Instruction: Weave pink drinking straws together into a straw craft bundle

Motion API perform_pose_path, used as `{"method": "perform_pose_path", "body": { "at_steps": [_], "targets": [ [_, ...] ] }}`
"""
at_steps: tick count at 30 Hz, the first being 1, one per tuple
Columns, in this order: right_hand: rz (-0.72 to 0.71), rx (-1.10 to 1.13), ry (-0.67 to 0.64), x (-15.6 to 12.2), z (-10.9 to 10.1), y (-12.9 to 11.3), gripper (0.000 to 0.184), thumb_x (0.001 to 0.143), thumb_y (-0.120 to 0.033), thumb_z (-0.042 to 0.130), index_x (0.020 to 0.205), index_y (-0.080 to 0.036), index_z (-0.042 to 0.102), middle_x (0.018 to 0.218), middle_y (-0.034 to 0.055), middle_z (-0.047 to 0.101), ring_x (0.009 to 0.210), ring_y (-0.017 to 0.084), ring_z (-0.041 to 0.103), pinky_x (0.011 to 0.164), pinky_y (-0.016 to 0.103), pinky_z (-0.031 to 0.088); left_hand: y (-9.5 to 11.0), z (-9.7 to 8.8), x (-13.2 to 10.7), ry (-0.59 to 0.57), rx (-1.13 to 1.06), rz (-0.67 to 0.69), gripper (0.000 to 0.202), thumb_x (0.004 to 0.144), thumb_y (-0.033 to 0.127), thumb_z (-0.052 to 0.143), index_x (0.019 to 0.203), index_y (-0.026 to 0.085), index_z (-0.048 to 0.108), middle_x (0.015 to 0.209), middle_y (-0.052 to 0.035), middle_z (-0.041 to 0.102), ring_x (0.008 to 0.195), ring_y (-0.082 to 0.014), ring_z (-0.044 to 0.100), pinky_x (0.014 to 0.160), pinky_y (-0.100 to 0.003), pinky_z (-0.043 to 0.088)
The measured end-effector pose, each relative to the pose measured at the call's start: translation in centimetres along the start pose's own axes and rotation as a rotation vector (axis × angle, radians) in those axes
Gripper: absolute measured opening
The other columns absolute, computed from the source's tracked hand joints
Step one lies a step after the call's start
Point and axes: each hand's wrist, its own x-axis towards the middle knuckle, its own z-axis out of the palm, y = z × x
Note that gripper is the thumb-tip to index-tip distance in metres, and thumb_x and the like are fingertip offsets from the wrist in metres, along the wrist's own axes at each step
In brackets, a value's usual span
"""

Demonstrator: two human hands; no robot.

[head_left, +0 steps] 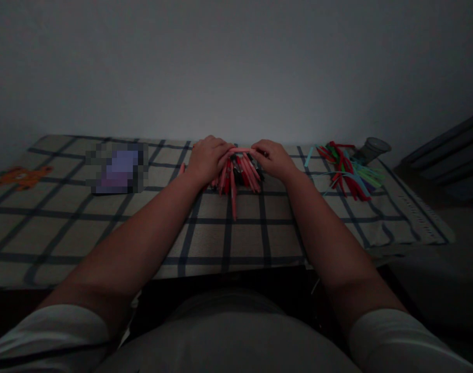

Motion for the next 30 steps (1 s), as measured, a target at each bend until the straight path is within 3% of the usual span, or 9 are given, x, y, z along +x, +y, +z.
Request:
{"method": "perform_pose_path", "body": {
  "at_steps": [9,20,30],
  "targets": [
    [0.023,0.068,0.017,0.02,-0.07,-0.57,0.063,0.116,-0.083,0.046,0.106,-0.025,0.070,0.105,0.0119,0.076,0.095,0.028,0.061,0.092,0.043,0.051,0.56,-0.09,0.01,0.000,0.010,-0.024,0.057,0.125,0.052,0.041,0.137,0.024,0.090,0.124,-0.0175,0.087,0.117,-0.0367,0.074,0.100,-0.051,0.054],
    [0.011,0.010,-0.016,0.15,0.07,-0.35,0.045,0.118,-0.062,0.047,0.094,-0.027,0.063,0.099,0.0117,0.074,0.096,0.029,0.062,0.094,0.044,0.050,0.18,0.16,-0.03,-0.021,0.007,-0.023,0.052,0.124,0.048,0.046,0.143,0.026,0.089,0.131,-0.0169,0.088,0.122,-0.0372,0.074,0.104,-0.052,0.054],
    [0.025,-0.014,-0.033,0.14,-0.10,-0.53,0.048,0.117,-0.064,0.046,0.088,-0.028,0.058,0.091,0.0096,0.069,0.090,0.028,0.059,0.090,0.044,0.049,-0.24,0.26,0.06,0.014,-0.037,0.001,0.053,0.122,0.049,0.048,0.141,0.025,0.091,0.126,-0.0181,0.089,0.118,-0.0376,0.074,0.105,-0.055,0.056]
  ]
}}
